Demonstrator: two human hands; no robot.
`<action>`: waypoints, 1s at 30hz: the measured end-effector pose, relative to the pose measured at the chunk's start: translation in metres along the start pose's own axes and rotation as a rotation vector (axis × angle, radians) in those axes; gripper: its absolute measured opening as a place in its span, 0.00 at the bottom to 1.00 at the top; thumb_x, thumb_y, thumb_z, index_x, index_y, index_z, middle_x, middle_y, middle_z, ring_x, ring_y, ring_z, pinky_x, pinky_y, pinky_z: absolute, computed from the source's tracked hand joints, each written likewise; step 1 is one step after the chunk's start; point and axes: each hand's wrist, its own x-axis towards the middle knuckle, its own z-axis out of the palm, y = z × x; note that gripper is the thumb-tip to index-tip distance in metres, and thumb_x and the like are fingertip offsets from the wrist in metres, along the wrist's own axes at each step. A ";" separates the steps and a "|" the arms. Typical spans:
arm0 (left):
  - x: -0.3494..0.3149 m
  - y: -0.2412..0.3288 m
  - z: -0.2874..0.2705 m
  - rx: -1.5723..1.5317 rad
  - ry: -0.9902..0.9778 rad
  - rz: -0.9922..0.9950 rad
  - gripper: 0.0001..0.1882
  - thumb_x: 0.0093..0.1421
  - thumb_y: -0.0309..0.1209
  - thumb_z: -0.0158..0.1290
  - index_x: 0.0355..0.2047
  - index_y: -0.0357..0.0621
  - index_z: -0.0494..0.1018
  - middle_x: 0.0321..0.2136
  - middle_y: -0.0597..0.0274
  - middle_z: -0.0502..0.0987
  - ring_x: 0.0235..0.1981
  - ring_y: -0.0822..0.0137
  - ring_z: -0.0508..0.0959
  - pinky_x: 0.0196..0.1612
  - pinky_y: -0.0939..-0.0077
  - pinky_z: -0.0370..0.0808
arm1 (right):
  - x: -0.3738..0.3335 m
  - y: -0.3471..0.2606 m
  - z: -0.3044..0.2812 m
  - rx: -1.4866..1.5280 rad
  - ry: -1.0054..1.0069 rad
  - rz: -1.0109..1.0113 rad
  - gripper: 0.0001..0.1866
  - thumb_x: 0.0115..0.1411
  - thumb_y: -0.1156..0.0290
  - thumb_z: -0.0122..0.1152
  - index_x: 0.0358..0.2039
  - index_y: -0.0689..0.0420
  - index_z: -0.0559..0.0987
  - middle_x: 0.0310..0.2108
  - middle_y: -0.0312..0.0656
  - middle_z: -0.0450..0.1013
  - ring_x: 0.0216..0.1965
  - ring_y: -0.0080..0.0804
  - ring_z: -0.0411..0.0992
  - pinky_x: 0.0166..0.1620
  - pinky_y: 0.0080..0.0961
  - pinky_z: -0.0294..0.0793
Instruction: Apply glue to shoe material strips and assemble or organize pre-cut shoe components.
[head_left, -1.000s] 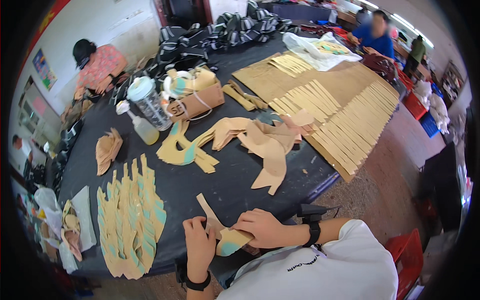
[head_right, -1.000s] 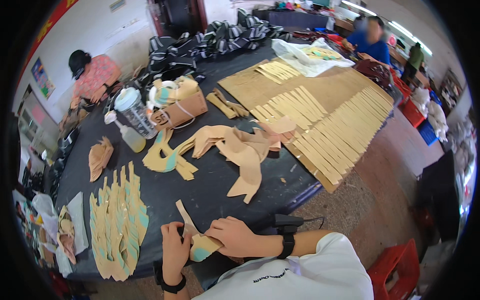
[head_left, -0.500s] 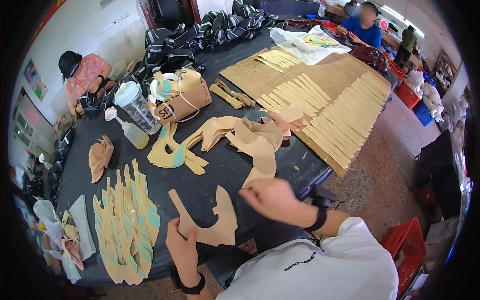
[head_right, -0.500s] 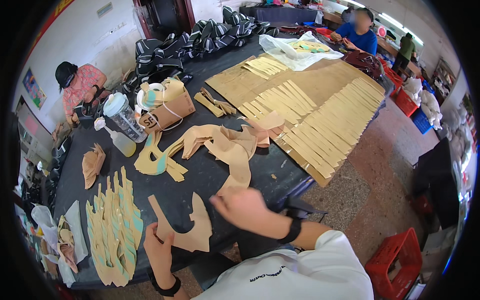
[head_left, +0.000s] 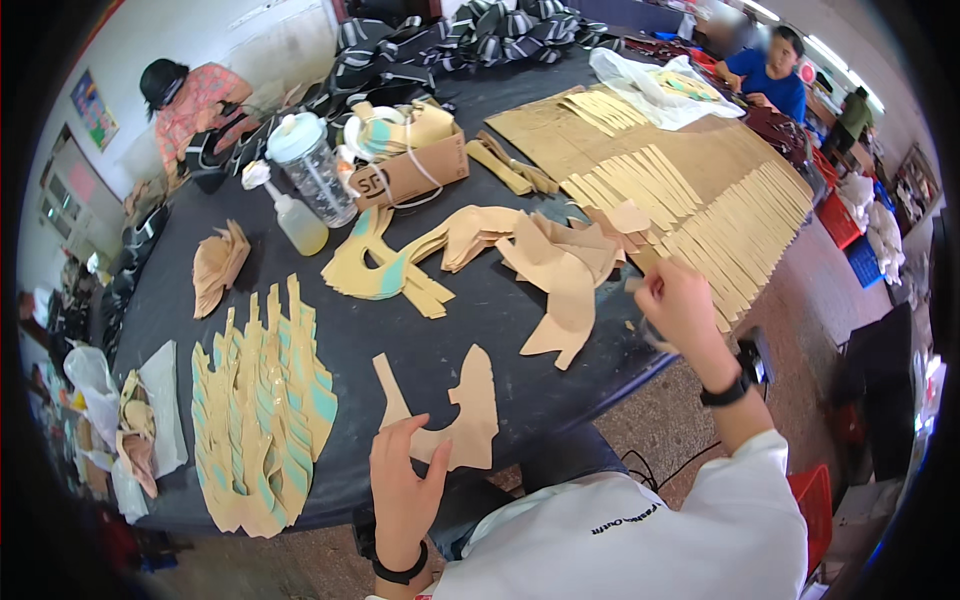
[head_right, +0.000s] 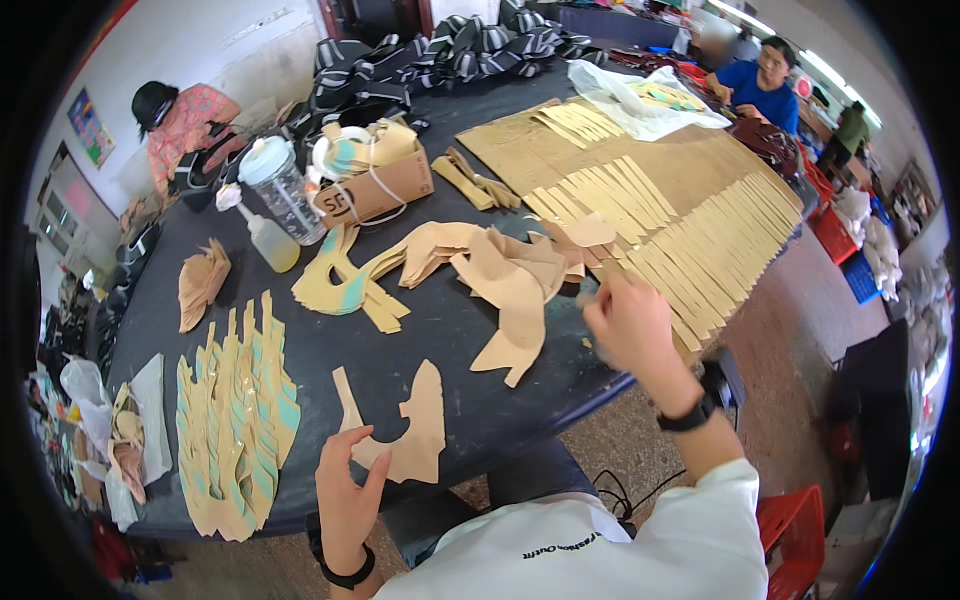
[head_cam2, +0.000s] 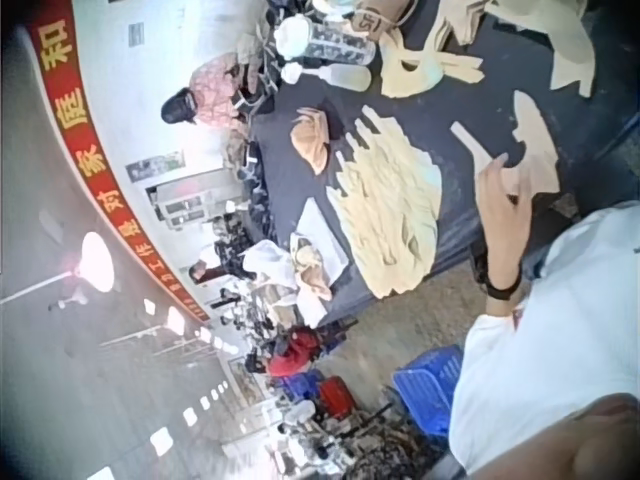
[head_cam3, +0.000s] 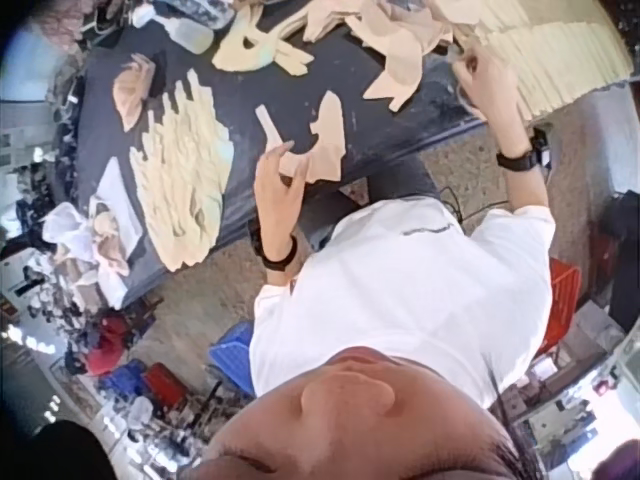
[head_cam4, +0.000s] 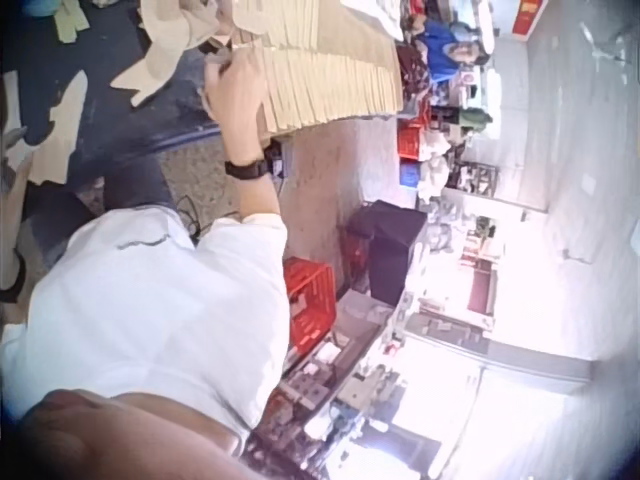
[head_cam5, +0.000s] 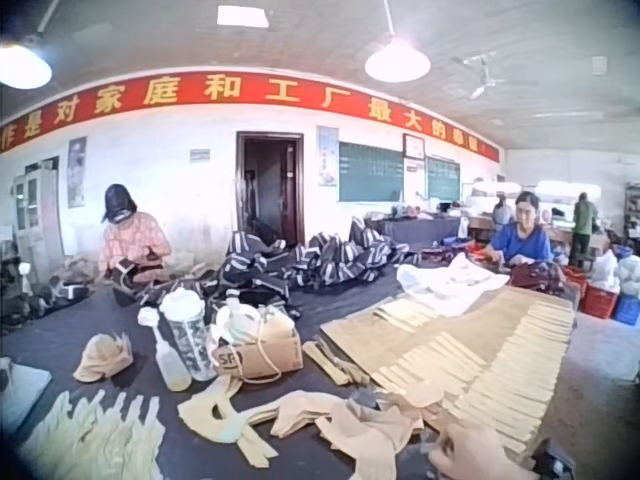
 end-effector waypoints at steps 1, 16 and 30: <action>-0.001 -0.003 -0.005 -0.158 -0.057 -0.010 0.17 0.54 0.28 0.56 0.44 0.37 0.70 0.41 0.55 0.74 0.43 0.61 0.74 0.46 0.70 0.67 | -0.007 -0.017 -0.001 0.368 -0.167 0.157 0.06 0.45 0.75 0.61 0.25 0.63 0.77 0.22 0.40 0.74 0.26 0.28 0.74 0.31 0.22 0.73; 0.052 -0.022 -0.006 -0.445 -0.334 -0.230 0.08 0.57 0.25 0.53 0.36 0.34 0.74 0.24 0.61 0.78 0.23 0.75 0.76 0.27 0.85 0.70 | -0.050 -0.120 0.085 0.714 -0.425 -0.491 0.07 0.51 0.74 0.57 0.30 0.59 0.80 0.30 0.41 0.75 0.31 0.38 0.72 0.36 0.27 0.73; 0.106 -0.044 0.020 -0.307 -0.690 -0.330 0.07 0.56 0.26 0.54 0.29 0.32 0.76 0.23 0.61 0.79 0.19 0.80 0.71 0.22 0.86 0.66 | -0.065 -0.110 0.104 0.468 -0.101 -0.783 0.16 0.45 0.72 0.61 0.38 0.58 0.78 0.40 0.36 0.72 0.40 0.30 0.67 0.41 0.25 0.65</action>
